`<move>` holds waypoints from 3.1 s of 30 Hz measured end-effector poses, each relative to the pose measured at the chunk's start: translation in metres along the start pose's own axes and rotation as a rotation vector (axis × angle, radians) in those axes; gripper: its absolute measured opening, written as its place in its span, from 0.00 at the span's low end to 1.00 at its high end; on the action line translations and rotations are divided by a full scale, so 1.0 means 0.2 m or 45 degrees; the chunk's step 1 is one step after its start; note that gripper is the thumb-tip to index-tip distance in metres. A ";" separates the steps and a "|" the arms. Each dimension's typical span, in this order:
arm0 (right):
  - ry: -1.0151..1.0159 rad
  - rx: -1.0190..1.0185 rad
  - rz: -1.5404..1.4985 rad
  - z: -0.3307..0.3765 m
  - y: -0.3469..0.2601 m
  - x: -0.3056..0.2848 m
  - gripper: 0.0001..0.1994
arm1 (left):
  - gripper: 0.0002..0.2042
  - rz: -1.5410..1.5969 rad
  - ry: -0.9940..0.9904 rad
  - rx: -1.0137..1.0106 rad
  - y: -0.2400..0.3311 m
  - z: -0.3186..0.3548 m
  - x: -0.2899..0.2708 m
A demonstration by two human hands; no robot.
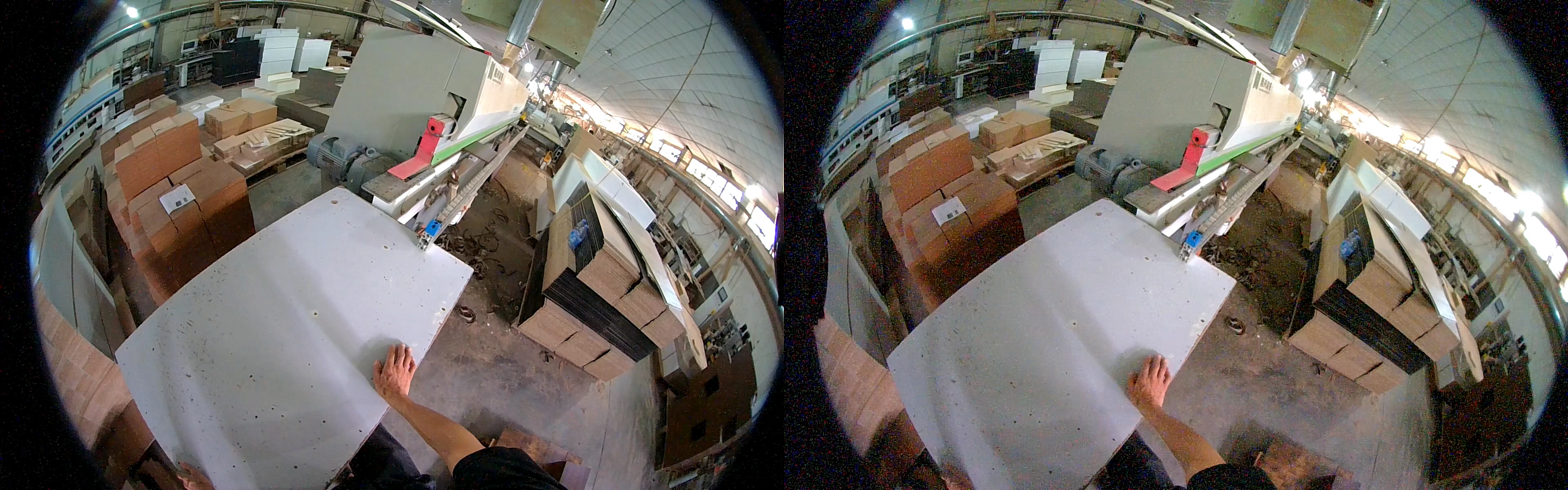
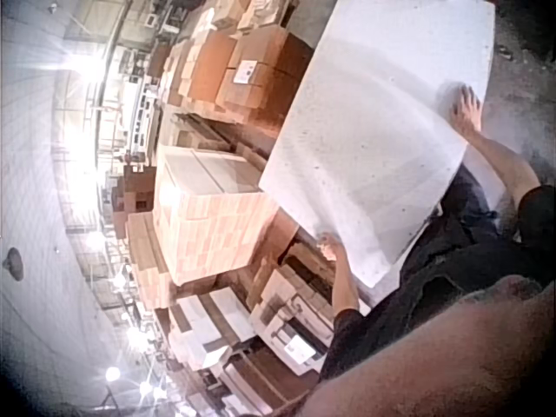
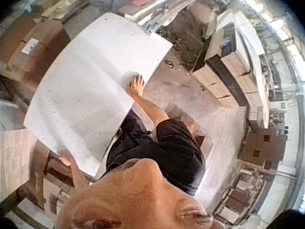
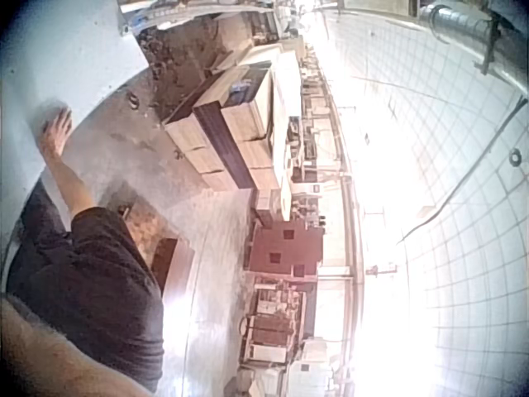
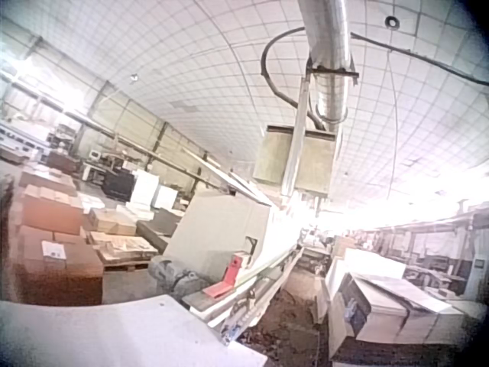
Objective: The person picks up dark wooden panels from a pile on the floor and carries them to a white workbench. They place the panels onto the bench, then pick them up again and return them to the floor pile, repeating this process with several panels.
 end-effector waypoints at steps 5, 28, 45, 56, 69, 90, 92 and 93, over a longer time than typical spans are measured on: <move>-0.005 0.008 -0.025 0.00 -0.01 -0.01 0.32 | 0.28 -0.004 0.017 0.015 0.00 0.00 -0.01; 0.006 -0.003 0.004 -0.01 -0.03 -0.02 0.33 | 0.27 -0.009 -0.371 -0.117 -0.07 -0.03 0.10; -0.030 0.004 -0.029 -0.01 -0.02 -0.01 0.33 | 0.28 -0.090 -0.762 -0.373 -0.15 -0.06 0.24; -0.031 0.033 -0.032 -0.02 -0.05 -0.04 0.34 | 0.23 -0.220 -0.616 -0.260 -0.23 -0.07 0.44; -0.028 0.034 -0.095 -0.02 -0.01 -0.04 0.32 | 0.26 -0.076 -1.049 -0.599 -0.04 -0.07 0.11; 0.097 -0.255 -0.598 -1.01 1.20 0.02 0.21 | 0.20 1.671 -2.141 -0.372 3.24 1.37 -0.93; 0.045 -0.323 -0.567 -1.04 1.21 0.02 0.21 | 0.24 1.614 -2.230 -0.314 3.56 1.48 -1.07; -0.039 -0.356 -0.545 -1.03 1.20 0.02 0.20 | 0.26 1.593 -2.275 -0.285 3.69 1.53 -1.11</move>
Point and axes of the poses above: each hand's wrist, its own z-axis away from the middle knuckle, its own x-axis out of the palm, y = z × x, the point moved 4 cm from there along -z, towards the middle knuckle, and after that the axes turned 13 degrees about -x, right-handed, at the moved point
